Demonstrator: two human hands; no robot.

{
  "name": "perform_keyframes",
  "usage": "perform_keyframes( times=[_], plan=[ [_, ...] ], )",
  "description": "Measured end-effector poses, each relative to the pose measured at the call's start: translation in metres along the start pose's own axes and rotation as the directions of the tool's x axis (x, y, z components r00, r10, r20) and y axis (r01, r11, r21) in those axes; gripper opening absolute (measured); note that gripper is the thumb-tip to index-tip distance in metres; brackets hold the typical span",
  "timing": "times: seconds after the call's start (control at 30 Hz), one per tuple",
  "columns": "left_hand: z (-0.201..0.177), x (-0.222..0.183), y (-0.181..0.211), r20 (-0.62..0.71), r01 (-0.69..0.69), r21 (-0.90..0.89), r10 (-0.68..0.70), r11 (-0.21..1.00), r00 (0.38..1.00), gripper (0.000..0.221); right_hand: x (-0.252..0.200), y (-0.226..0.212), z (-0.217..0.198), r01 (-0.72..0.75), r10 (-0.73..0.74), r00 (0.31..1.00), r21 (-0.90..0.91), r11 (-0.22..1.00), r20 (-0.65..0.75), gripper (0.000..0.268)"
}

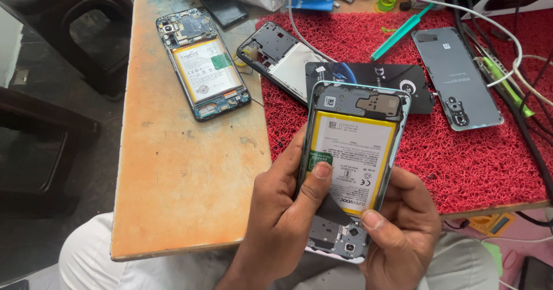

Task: The person applies a strip of adhesive tape to the edge of a light blue smartphone back cover. They use a black plastic card to smooth the tape and press it firmly against the surface. The person then picks up a disassembled smartphone chassis containing a battery and internal components, holding it to inspect the interior.

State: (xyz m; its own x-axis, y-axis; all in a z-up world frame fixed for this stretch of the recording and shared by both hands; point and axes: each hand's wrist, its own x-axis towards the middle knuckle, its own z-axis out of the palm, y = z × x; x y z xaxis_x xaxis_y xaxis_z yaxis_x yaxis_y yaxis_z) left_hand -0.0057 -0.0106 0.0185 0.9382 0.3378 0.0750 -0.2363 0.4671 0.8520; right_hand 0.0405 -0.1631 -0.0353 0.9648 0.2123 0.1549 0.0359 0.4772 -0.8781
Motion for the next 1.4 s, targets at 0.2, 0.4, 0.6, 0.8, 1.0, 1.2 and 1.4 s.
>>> perform_keyframes(
  times=[0.2, 0.4, 0.6, 0.8, 1.0, 1.2, 1.4],
  plan=[
    [-0.001, 0.000, 0.001, 0.006, -0.005, 0.046, 0.005, 0.999, 1.000, 0.051, -0.001, -0.002, 0.003, 0.002, -0.002, 1.000, -0.037, 0.999, 0.000, 0.057],
    [-0.002, 0.000, 0.002, 0.016, -0.012, 0.040, 0.012, 0.999, 1.000, 0.051, 0.001, -0.006, 0.005, -0.009, 0.010, 1.000, -0.062, 0.998, 0.011, 0.058],
    [-0.004, -0.001, 0.002, 0.055, 0.003, -0.014, -0.003, 1.000, 0.998, 0.055, 0.002, -0.008, 0.011, -0.024, 0.024, 0.999, 0.008, 1.000, 0.040, 0.057],
    [-0.005, -0.003, 0.006, 0.080, -0.057, 0.024, 0.055, 0.998, 0.995, 0.071, 0.004, -0.014, 0.016, -0.069, 0.069, 0.998, -0.030, 0.997, 0.008, 0.059],
    [-0.003, -0.003, 0.013, 0.080, -0.075, 0.130, 0.065, 0.989, 0.995, 0.096, 0.007, -0.019, 0.019, -0.099, 0.099, 0.995, 0.014, 0.995, 0.021, 0.059],
    [-0.003, -0.004, 0.012, 0.089, -0.059, 0.075, 0.053, 0.995, 0.995, 0.095, 0.007, -0.017, 0.013, -0.081, 0.078, 0.994, 0.034, 0.996, 0.080, 0.060],
    [-0.004, -0.004, 0.011, 0.099, -0.064, 0.069, 0.057, 0.996, 0.993, 0.094, 0.008, -0.016, 0.012, -0.071, 0.068, 0.994, 0.023, 0.997, 0.088, 0.056]
  ],
)
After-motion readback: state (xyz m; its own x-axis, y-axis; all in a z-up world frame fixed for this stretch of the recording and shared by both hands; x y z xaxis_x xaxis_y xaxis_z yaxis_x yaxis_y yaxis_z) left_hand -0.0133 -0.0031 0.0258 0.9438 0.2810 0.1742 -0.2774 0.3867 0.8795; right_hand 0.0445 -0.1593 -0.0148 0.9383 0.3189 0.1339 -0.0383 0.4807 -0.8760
